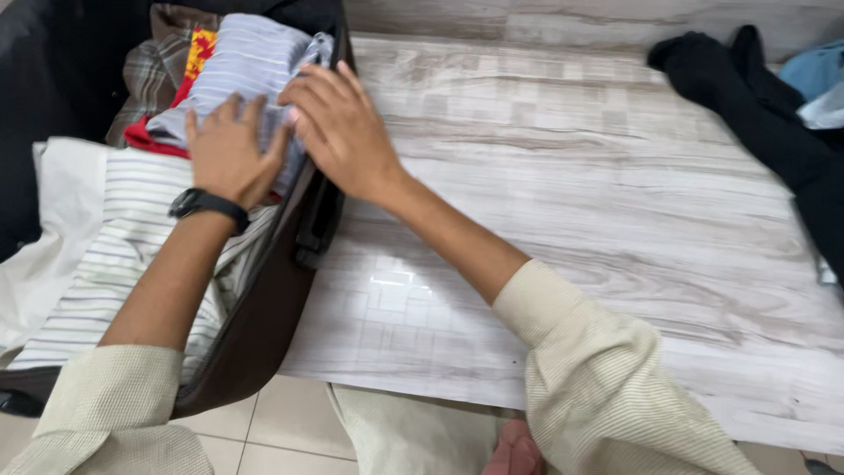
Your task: The person folds a striped shirt and a light blue button-down shirt by hand, buttoning several buttons on the blue shirt, and places them into an open suitcase.
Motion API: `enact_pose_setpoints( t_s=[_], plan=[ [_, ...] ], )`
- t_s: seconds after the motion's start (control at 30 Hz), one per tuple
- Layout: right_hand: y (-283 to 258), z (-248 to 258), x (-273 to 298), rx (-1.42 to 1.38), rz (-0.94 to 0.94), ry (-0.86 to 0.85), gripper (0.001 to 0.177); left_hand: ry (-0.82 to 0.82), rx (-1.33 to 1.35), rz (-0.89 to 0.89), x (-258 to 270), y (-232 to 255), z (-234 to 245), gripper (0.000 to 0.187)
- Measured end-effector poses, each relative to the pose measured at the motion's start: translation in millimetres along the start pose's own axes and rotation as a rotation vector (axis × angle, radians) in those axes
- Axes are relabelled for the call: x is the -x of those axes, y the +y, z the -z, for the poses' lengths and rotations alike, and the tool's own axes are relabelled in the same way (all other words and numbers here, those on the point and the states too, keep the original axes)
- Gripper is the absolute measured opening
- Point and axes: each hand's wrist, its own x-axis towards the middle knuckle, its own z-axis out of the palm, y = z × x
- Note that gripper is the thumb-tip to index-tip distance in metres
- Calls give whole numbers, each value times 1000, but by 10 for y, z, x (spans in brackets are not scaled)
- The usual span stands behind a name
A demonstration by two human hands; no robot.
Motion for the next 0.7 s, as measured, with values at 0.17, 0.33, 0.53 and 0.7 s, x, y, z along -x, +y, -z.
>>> enact_pose_setpoints(
  t_s=[0.17, 0.33, 0.53, 0.7],
  plan=[
    [-143, 204, 382, -59, 74, 83, 46, 69, 425, -191, -10, 538, 946, 35],
    [-16, 670, 957, 64, -69, -459, 50, -244, 410, -227, 305, 1686, 930, 34],
    [719, 2084, 2285, 145, -317, -371, 43, -368, 284, -597, 584, 3049, 95, 50],
    [1381, 3783, 3415, 613, -542, -15, 54, -439, 380, -757, 592, 3907, -403, 53]
  ],
)
